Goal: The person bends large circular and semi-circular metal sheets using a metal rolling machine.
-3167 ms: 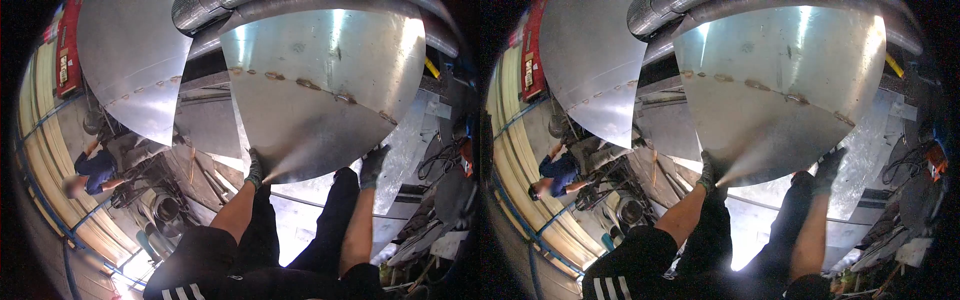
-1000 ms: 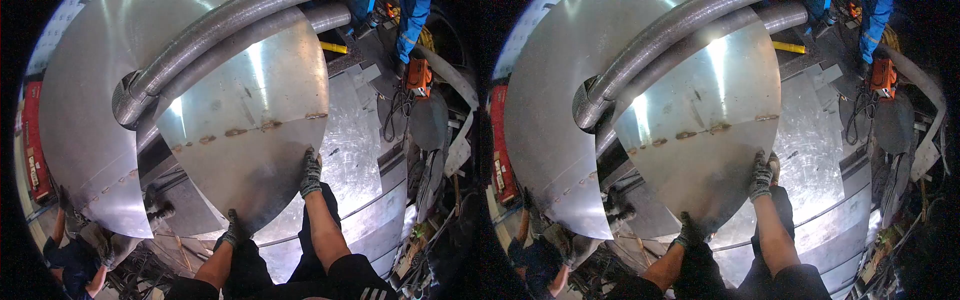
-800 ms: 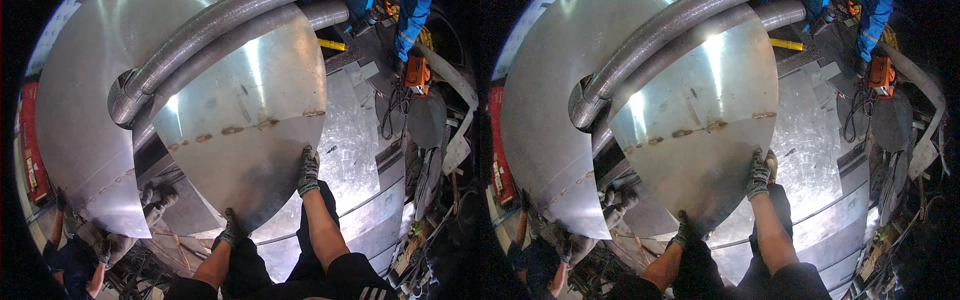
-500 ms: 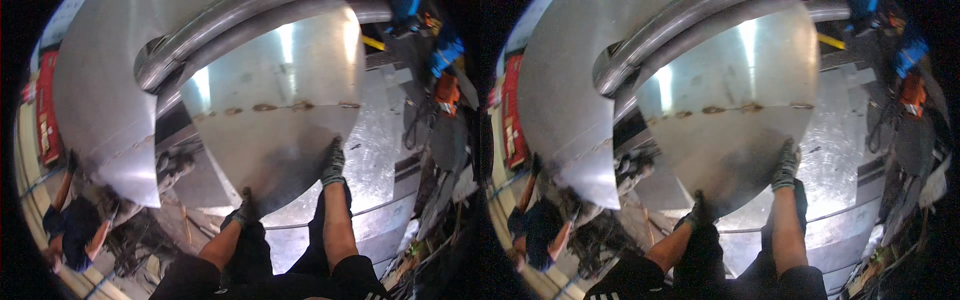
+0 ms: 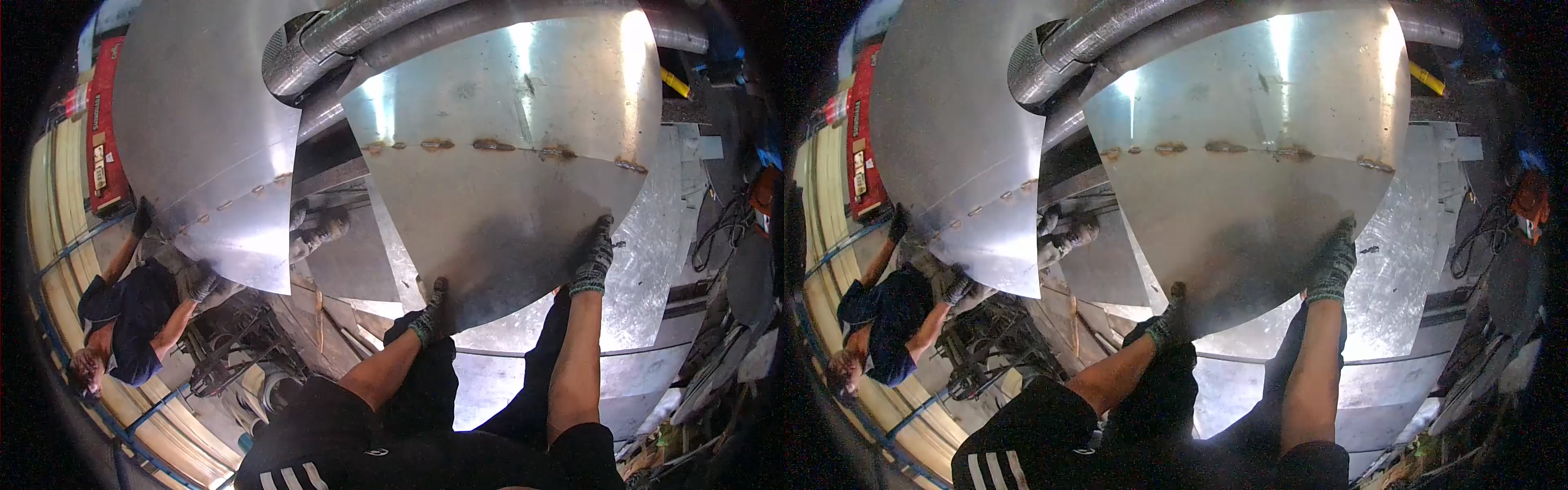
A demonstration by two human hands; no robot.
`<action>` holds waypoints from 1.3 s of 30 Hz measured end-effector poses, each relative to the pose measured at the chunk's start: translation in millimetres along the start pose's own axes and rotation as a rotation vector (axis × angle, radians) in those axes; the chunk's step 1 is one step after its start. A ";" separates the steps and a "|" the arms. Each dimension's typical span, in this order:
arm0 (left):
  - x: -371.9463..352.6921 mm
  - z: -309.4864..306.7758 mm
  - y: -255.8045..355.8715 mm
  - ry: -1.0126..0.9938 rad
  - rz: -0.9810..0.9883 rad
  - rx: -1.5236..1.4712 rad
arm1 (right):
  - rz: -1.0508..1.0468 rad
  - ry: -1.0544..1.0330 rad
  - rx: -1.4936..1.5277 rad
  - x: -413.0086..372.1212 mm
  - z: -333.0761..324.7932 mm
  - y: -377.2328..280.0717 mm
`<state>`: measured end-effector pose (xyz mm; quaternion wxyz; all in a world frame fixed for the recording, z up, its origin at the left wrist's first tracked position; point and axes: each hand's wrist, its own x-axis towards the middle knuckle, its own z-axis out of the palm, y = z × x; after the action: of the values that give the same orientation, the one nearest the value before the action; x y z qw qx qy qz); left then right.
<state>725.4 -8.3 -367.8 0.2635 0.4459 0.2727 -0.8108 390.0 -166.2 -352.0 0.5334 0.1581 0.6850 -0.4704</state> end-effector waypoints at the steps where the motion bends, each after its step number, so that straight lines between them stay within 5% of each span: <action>1: 1.2 0.5 0.0 -0.005 0.005 -0.003 | 0.007 0.003 -0.004 2.0 0.3 -1.0; 7: -12.9 97.5 -8.0 -0.057 0.046 0.146 | -0.019 0.096 -0.069 13.9 2.8 -11.4; 8: -10.7 87.5 -7.8 -0.058 0.044 0.143 | -0.014 0.054 -0.083 15.7 2.0 -13.6; 10: -6.4 55.1 -8.1 0.325 0.161 0.058 | -0.010 0.014 -0.101 22.6 -0.3 -15.4; 18: 7.2 49.4 -16.4 0.369 0.191 0.124 | -0.042 0.160 -0.155 8.8 21.8 -43.2; 39: 35.5 81.5 -25.0 0.397 0.229 0.154 | -0.090 0.129 -0.238 30.1 35.8 -74.6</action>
<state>644.9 -52.2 -356.5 0.2601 0.6435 0.2044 -0.6903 345.8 -241.8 -342.5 0.4817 0.0927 0.7752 -0.3981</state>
